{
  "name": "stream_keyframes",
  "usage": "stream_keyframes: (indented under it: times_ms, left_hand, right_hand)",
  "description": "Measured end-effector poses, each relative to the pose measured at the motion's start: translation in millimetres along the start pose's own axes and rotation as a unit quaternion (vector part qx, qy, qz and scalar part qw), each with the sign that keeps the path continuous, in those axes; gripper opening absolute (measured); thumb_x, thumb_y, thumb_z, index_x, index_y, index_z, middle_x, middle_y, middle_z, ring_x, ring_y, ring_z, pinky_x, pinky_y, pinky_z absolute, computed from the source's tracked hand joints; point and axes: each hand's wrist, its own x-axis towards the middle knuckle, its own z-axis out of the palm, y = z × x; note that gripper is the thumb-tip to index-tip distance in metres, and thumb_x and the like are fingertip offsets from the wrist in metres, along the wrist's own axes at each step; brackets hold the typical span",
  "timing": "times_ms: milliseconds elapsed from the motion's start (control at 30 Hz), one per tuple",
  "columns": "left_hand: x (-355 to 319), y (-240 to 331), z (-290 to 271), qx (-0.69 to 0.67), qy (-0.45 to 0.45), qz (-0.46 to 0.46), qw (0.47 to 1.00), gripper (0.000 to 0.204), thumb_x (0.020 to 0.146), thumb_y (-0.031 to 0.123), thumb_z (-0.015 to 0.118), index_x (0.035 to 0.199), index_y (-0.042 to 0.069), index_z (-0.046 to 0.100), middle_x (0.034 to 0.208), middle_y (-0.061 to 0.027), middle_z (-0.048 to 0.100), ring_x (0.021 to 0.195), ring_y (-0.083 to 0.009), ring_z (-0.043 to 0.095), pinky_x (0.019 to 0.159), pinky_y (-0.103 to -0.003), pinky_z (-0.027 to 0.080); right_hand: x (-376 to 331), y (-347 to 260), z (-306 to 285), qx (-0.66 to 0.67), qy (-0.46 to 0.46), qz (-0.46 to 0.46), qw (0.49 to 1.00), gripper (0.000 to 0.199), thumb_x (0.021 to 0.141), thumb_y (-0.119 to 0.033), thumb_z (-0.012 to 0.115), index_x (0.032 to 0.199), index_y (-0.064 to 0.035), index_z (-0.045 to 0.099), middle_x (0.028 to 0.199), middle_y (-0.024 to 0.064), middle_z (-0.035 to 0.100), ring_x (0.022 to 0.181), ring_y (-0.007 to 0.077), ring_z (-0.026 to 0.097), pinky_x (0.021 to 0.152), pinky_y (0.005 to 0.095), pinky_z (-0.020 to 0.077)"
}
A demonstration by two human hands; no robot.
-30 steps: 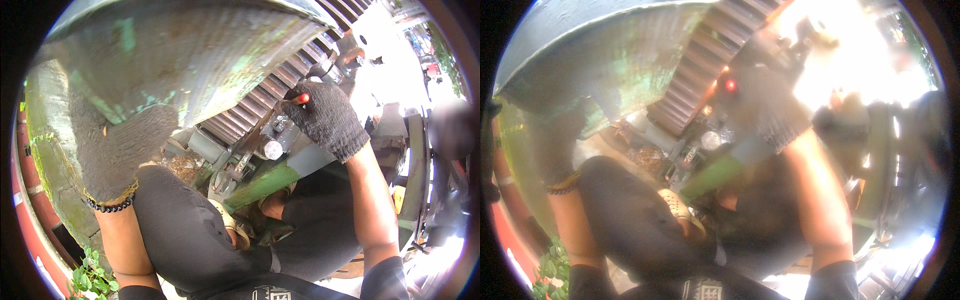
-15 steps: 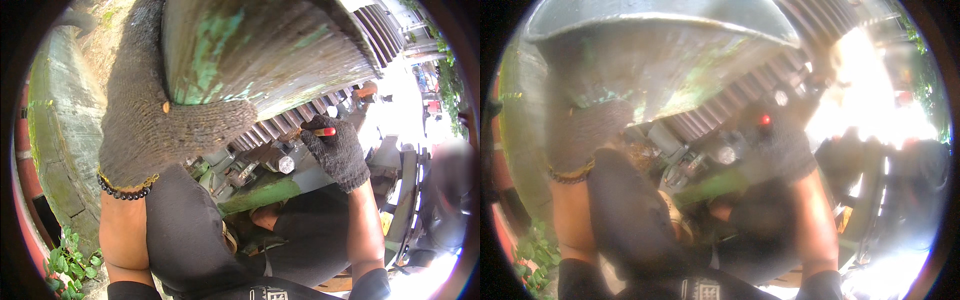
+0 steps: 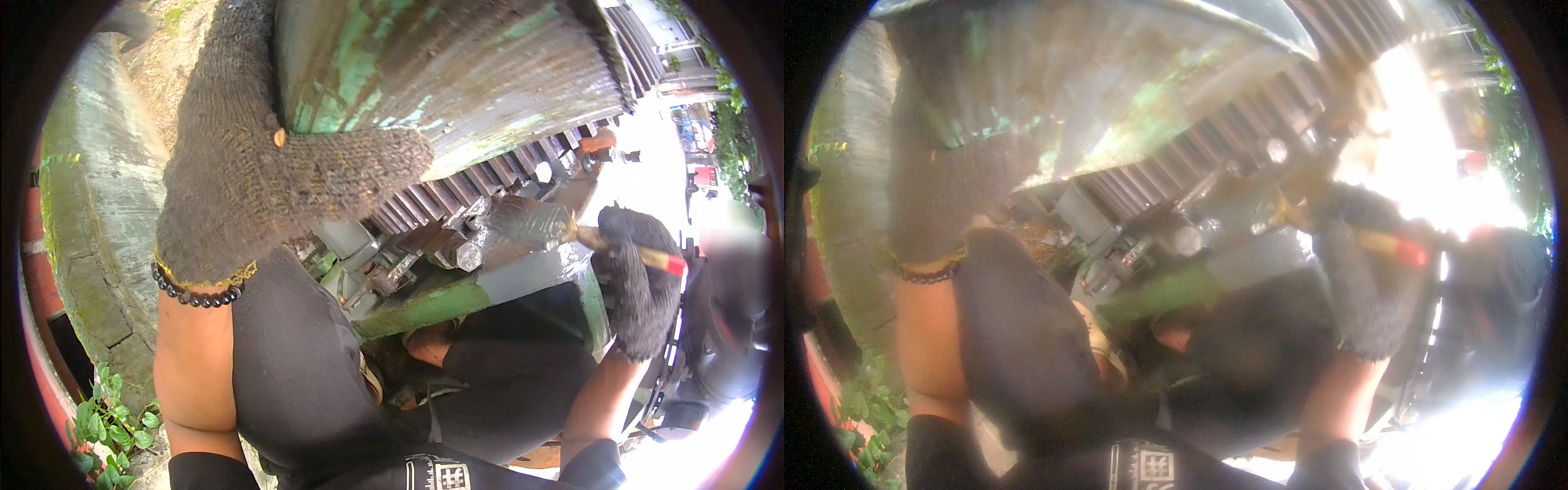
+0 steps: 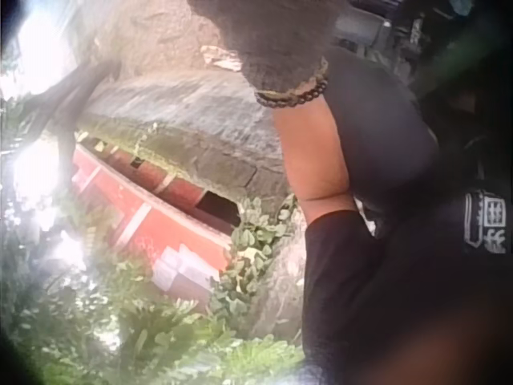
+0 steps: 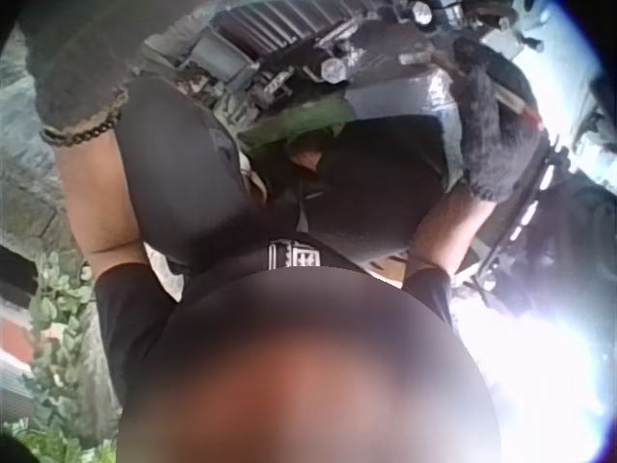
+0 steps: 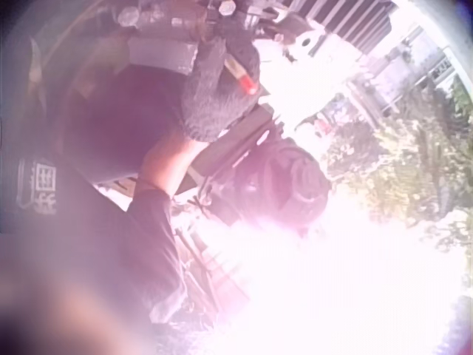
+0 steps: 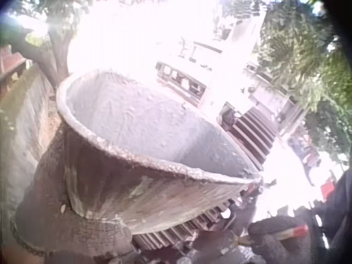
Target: The person paints a large green metal gear and its housing with a brush, dipping the brush into a container of paint held in the other hand. The camera is mounted on the rotating gear, causing the view to spin continuously.
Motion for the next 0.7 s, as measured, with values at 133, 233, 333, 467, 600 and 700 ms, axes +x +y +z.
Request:
stream_keyframes:
  times_ms: [133, 233, 333, 467, 600, 700]
  left_hand:
    - [7, 2, -2, -0.044, 0.0, 0.012, 0.999, 0.095, 0.077, 0.048, 0.092, 0.151, 0.007, 0.048, 0.145, -0.0159, 0.061, 0.129, -0.035, 0.064, 0.11, -0.049, 0.052]
    - [2, 0, -2, -0.071, 0.004, 0.018, 0.997, 0.099, 0.078, 0.049, 0.092, 0.154, 0.006, 0.045, 0.148, -0.0162, 0.06, 0.131, -0.0349, 0.063, 0.111, -0.049, 0.052]
    - [1, 5, -2, -0.1, 0.011, 0.015, 0.995, 0.103, 0.078, 0.05, 0.091, 0.157, 0.006, 0.043, 0.15, -0.0165, 0.059, 0.133, -0.0349, 0.063, 0.112, -0.049, 0.052]
    - [9, 8, 2, -0.135, 0.015, 0.023, 0.99, 0.107, 0.079, 0.052, 0.091, 0.161, 0.005, 0.04, 0.153, -0.017, 0.057, 0.135, -0.0348, 0.062, 0.114, -0.049, 0.052]
    - [13, 17, 9, -0.144, 0.04, 0.037, 0.988, 0.097, 0.077, 0.019, 0.085, 0.162, 0.004, 0.04, 0.141, -0.0109, 0.062, 0.125, -0.0241, 0.063, 0.104, -0.04, 0.055]
    - [11, 19, 8, -0.159, 0.06, 0.034, 0.985, 0.093, 0.077, 0.002, 0.083, 0.161, 0.004, 0.042, 0.134, -0.0079, 0.064, 0.12, -0.0188, 0.064, 0.099, -0.036, 0.057]
  right_hand:
    - [-23, -4, 0, -0.133, -0.041, -0.153, 0.978, 0.033, 0.095, -0.021, 0.079, 0.117, 0.0042, 0.075, 0.101, 0.0108, 0.077, 0.088, 0.019, 0.072, 0.078, 0.0332, 0.0577]
    - [-37, 7, 10, -0.208, -0.139, -0.19, 0.949, 0.027, 0.092, -0.022, 0.078, 0.11, -0.0014, 0.08, 0.1, 0.0126, 0.08, 0.087, 0.0289, 0.075, 0.084, 0.0389, 0.0589]
    - [-58, 8, 5, -0.269, -0.124, -0.185, 0.937, 0.028, 0.091, -0.025, 0.079, 0.108, -0.0022, 0.081, 0.096, 0.0131, 0.08, 0.087, 0.0337, 0.076, 0.085, 0.0416, 0.0592]
    - [-69, 7, -3, -0.202, -0.101, -0.164, 0.96, 0.025, 0.095, -0.021, 0.075, 0.106, 0.0013, 0.08, 0.09, 0.0137, 0.078, 0.081, 0.0246, 0.075, 0.077, 0.0378, 0.0576]
    - [-39, -13, 26, -0.19, -0.115, -0.114, 0.968, 0.019, 0.101, -0.013, 0.071, 0.11, 0.002, 0.079, 0.083, 0.01, 0.075, 0.072, 0.016, 0.069, 0.068, 0.0311, 0.0543]
    - [-20, -10, 39, -0.173, -0.077, -0.142, 0.972, 0.021, 0.102, -0.012, 0.07, 0.115, 0.0013, 0.079, 0.085, 0.0093, 0.076, 0.071, 0.0149, 0.069, 0.068, 0.0312, 0.0548]
